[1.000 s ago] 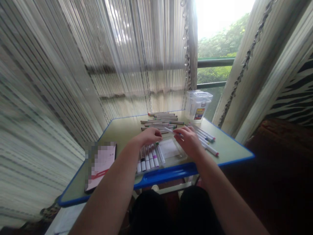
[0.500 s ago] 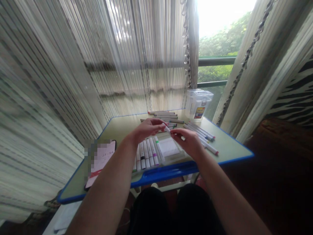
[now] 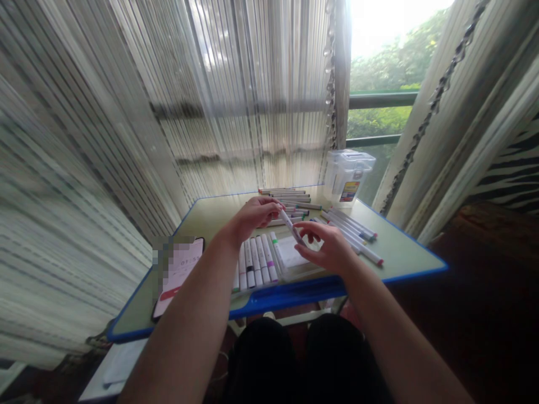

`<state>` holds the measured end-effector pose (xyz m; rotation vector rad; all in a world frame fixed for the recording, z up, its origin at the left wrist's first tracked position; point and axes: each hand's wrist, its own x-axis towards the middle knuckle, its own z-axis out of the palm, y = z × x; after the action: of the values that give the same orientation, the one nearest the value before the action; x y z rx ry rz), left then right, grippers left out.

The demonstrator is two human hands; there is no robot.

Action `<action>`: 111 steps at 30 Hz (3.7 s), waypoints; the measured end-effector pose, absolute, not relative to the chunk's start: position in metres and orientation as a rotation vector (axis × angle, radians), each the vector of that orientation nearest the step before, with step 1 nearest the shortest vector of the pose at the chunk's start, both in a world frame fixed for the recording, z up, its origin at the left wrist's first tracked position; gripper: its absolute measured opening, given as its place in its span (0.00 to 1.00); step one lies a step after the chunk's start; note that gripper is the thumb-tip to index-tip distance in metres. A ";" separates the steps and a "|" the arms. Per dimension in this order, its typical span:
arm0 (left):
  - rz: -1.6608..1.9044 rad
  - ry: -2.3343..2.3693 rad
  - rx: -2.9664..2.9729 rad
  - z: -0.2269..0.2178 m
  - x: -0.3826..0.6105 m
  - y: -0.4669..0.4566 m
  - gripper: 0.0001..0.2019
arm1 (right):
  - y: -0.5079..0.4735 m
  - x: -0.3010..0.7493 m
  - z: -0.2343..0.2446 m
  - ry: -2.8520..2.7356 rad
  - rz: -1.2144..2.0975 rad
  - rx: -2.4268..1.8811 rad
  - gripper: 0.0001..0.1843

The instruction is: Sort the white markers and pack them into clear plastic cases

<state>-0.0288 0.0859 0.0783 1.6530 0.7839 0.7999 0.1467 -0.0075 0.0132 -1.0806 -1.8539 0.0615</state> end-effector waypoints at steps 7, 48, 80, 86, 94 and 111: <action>0.779 0.788 1.657 0.075 -0.031 0.089 0.07 | -0.010 0.146 0.016 -1.846 0.110 -1.079 0.17; 0.734 0.797 1.690 0.071 -0.031 0.091 0.08 | -0.010 0.145 0.010 -1.911 0.084 -1.154 0.18; 0.703 0.900 1.752 0.074 -0.030 0.087 0.14 | -0.008 0.148 0.010 -1.633 0.010 -1.335 0.15; 0.559 1.050 2.157 0.063 -0.031 0.092 0.11 | -0.005 0.151 0.008 -1.525 0.050 -1.353 0.16; 0.046 1.171 2.514 0.062 -0.031 0.086 0.19 | -0.005 0.150 0.006 -1.582 0.026 -1.370 0.15; -0.157 1.164 2.708 0.066 -0.029 0.078 0.15 | 0.003 0.148 -0.005 -1.747 -0.006 -1.428 0.16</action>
<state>-0.0294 0.0782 0.0658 2.7076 1.1639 -0.1568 0.1485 0.0027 -0.0054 -1.4285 -1.7466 -0.0060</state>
